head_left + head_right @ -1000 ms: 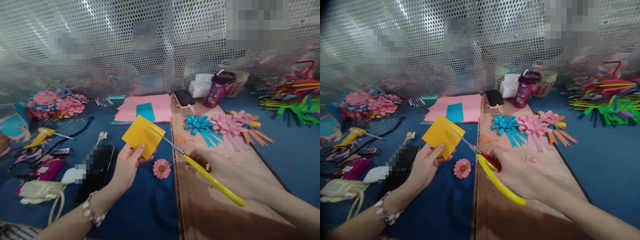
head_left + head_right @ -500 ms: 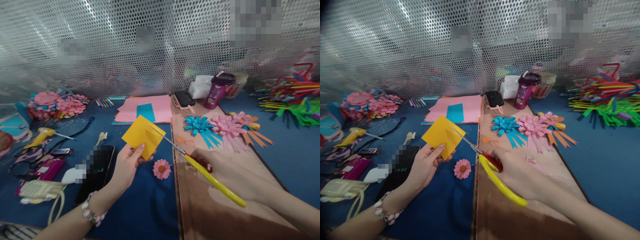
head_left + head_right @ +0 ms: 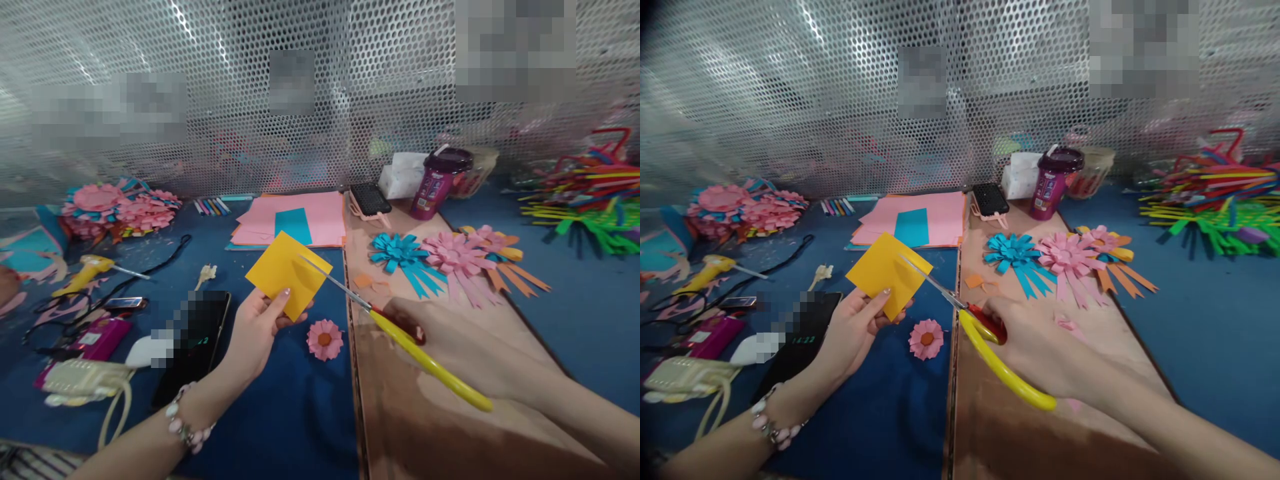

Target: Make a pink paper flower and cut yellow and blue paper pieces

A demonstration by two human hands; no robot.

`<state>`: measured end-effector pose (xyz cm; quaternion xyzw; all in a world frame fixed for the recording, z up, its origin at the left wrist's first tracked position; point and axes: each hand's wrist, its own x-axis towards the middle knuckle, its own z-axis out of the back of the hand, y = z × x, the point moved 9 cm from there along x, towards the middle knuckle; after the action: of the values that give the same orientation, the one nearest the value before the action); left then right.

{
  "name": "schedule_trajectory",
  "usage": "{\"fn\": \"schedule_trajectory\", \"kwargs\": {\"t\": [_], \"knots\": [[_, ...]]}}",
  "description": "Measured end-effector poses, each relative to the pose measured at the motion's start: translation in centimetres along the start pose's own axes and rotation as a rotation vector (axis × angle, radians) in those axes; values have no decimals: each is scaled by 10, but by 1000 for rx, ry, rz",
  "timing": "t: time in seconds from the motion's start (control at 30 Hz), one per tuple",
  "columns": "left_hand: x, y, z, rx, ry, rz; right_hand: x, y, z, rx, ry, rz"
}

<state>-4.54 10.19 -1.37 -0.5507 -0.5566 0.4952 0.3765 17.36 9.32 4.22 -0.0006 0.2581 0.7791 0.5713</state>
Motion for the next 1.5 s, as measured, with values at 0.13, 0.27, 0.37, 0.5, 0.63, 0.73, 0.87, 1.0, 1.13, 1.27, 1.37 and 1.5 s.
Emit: {"fn": "schedule_trajectory", "kwargs": {"t": [0.13,0.27,0.37,0.5,0.63,0.73,0.87,1.0,1.13,1.27,1.37,1.5], "knots": [[-1,0,0,9,1,2,2,-1,0,-20,-5,6],[-1,0,0,7,-3,0,2,-2,-3,31,0,10],[0,1,1,3,-14,5,2,-3,-5,12,12,-4],[0,1,1,4,-16,3,2,-2,-2,16,3,-3],[-1,0,0,2,-1,3,1,0,0,-20,20,-21],[-1,0,0,6,-2,2,0,1,1,-48,21,-18],[-1,0,0,4,-8,5,0,-1,0,-31,4,-17],[0,1,0,5,-3,2,0,-1,-1,-38,9,-13],[0,2,0,13,-4,5,0,0,0,-24,9,-23],[-1,3,0,6,6,10,1,0,1,-24,12,-37],[-1,3,0,5,14,8,0,-1,-1,-35,23,-35],[-1,2,0,8,10,7,-1,0,-1,-23,28,-24]]}}
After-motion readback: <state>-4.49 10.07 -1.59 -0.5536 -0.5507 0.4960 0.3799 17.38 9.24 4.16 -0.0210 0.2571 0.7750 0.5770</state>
